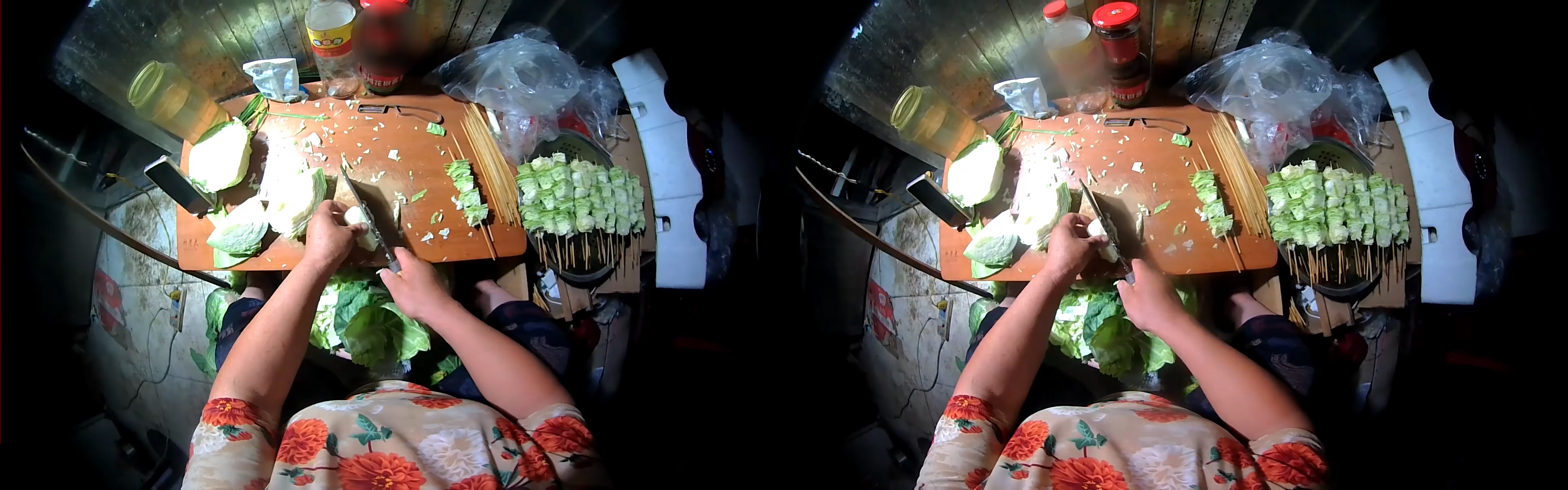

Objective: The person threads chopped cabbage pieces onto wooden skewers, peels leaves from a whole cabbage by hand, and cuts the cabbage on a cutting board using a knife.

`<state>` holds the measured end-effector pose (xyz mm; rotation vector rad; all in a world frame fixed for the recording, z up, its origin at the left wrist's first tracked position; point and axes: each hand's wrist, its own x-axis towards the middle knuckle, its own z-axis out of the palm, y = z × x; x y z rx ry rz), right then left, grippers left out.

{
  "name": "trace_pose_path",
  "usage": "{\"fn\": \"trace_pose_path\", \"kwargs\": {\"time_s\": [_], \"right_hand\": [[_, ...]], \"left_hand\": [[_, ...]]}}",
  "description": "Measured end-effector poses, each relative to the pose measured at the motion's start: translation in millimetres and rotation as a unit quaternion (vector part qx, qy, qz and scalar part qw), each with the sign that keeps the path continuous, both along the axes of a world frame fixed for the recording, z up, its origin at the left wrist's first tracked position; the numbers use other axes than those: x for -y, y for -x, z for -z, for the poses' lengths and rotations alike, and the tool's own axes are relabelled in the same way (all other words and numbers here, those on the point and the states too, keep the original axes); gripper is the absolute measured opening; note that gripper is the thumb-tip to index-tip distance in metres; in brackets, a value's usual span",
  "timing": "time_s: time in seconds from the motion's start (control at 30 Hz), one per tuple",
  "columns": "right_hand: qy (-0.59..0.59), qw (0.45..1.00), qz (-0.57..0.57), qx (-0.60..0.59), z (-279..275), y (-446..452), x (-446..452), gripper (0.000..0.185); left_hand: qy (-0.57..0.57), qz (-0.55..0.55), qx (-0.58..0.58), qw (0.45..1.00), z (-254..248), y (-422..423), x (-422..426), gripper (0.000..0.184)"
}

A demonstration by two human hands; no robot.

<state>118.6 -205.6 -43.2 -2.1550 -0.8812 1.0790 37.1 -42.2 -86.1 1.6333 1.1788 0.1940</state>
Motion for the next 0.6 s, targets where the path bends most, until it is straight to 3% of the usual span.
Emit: {"fn": "trace_pose_path", "kwargs": {"time_s": [0.13,0.2,0.37,0.43,0.5,0.53,0.6], "right_hand": [[-0.032,0.997,0.063,-0.035,-0.5,1.6,2.5,0.027],[-0.033,0.992,0.105,-0.057,20.1,-1.2,5.8,0.028],[-0.048,0.966,0.245,-0.061,32.9,-5.5,13.1,0.032],[-0.065,0.965,0.250,-0.046,36.0,-2.3,17.8,0.033],[-0.123,0.971,0.186,0.083,36.6,1.7,21.8,0.017],[-0.121,0.976,0.141,0.111,20.9,2.5,21.2,0.022],[-0.102,0.986,0.114,0.058,-3.0,5.3,18.8,0.025]], "left_hand": [[0.085,-0.007,0.053,0.995,-16.1,3.0,2.7,0.040],[0.238,-0.093,0.092,0.962,-9.3,3.6,1.8,0.034],[0.222,-0.156,0.111,0.956,6.2,0.3,2.2,0.028],[0.212,-0.154,0.099,0.960,-0.3,-0.9,1.6,0.026],[0.223,-0.150,0.077,0.960,-5.6,-0.4,-0.5,0.023],[0.222,-0.150,0.077,0.960,-4.4,0.4,-1.5,0.023],[0.243,-0.122,0.085,0.958,-0.4,1.3,-2.9,0.022]]}}
